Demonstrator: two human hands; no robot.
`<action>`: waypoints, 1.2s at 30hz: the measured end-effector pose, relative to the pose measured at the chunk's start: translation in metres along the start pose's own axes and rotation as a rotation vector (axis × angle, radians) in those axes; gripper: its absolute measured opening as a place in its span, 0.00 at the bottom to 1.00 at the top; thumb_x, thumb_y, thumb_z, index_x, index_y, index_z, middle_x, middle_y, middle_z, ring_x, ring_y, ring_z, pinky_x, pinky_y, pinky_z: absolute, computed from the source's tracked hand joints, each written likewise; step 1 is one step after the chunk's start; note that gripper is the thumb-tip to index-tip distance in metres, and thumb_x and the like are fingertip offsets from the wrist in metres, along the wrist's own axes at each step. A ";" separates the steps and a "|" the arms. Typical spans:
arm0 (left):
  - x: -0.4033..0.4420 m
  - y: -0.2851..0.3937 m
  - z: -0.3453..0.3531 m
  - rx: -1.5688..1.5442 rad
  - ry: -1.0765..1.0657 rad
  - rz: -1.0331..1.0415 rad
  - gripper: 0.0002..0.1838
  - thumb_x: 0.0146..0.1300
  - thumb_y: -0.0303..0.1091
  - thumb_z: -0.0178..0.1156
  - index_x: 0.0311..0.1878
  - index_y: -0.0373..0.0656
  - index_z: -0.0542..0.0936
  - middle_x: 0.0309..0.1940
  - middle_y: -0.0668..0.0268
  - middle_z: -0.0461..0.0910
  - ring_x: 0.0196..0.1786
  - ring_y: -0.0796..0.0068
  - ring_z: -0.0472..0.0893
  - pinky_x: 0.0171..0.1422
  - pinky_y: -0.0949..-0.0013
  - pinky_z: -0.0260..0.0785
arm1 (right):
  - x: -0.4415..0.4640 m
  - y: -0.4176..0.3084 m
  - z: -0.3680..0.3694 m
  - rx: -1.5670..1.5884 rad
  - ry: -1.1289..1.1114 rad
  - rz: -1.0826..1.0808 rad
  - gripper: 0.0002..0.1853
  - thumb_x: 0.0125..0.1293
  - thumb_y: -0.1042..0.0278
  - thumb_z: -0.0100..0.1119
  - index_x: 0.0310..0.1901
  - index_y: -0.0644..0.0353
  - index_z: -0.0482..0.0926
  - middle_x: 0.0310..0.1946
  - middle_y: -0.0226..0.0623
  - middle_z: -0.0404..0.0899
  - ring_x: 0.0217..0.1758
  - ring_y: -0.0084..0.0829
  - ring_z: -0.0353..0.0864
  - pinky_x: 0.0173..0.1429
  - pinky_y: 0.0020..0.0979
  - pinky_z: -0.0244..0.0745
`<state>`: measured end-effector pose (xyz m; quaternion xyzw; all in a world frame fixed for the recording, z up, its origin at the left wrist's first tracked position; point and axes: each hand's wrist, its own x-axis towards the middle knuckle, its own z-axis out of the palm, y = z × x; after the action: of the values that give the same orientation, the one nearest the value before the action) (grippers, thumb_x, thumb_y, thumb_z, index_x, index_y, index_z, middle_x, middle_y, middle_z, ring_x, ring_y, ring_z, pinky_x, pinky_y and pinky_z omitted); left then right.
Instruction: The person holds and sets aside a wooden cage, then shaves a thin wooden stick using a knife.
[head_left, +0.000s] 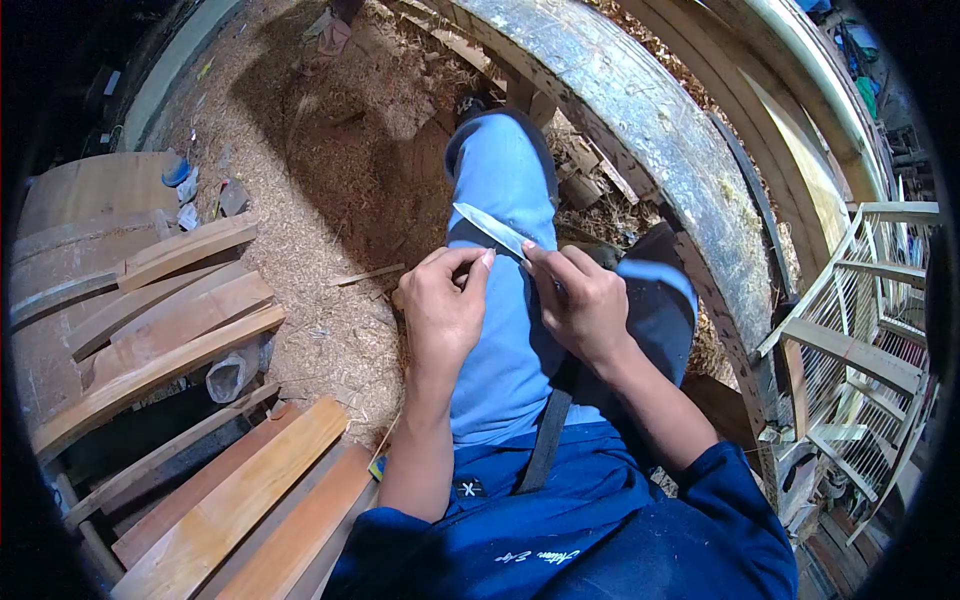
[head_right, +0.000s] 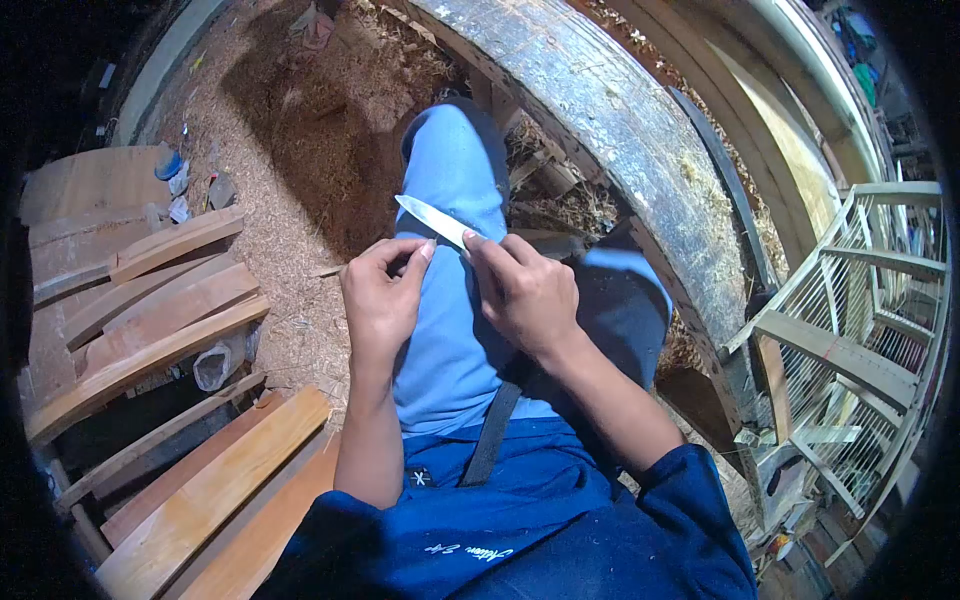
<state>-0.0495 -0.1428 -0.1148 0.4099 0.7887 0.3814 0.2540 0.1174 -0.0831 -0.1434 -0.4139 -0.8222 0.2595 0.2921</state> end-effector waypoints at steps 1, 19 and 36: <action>-0.002 -0.001 -0.003 0.000 -0.002 -0.002 0.08 0.67 0.30 0.72 0.43 0.35 0.90 0.28 0.63 0.85 0.30 0.80 0.81 0.37 0.72 0.73 | -0.001 0.000 0.001 -0.006 0.007 -0.011 0.12 0.67 0.72 0.71 0.52 0.52 0.89 0.27 0.38 0.79 0.24 0.42 0.82 0.28 0.42 0.73; -0.020 0.004 -0.014 -0.052 -0.067 -0.048 0.06 0.63 0.23 0.72 0.43 0.35 0.89 0.31 0.65 0.84 0.30 0.81 0.80 0.35 0.74 0.71 | -0.014 -0.014 0.000 0.102 -0.036 -0.036 0.16 0.65 0.76 0.72 0.54 0.54 0.88 0.25 0.38 0.77 0.22 0.38 0.80 0.27 0.39 0.73; -0.022 -0.011 -0.003 -0.095 0.018 -0.054 0.07 0.64 0.28 0.74 0.43 0.36 0.91 0.30 0.66 0.85 0.31 0.82 0.79 0.37 0.75 0.70 | -0.015 -0.009 0.002 0.104 -0.088 -0.067 0.15 0.67 0.66 0.72 0.55 0.50 0.87 0.28 0.37 0.79 0.24 0.43 0.83 0.26 0.44 0.75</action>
<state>-0.0450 -0.1667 -0.1197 0.3726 0.7825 0.4151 0.2765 0.1186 -0.1011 -0.1429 -0.3586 -0.8330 0.3102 0.2851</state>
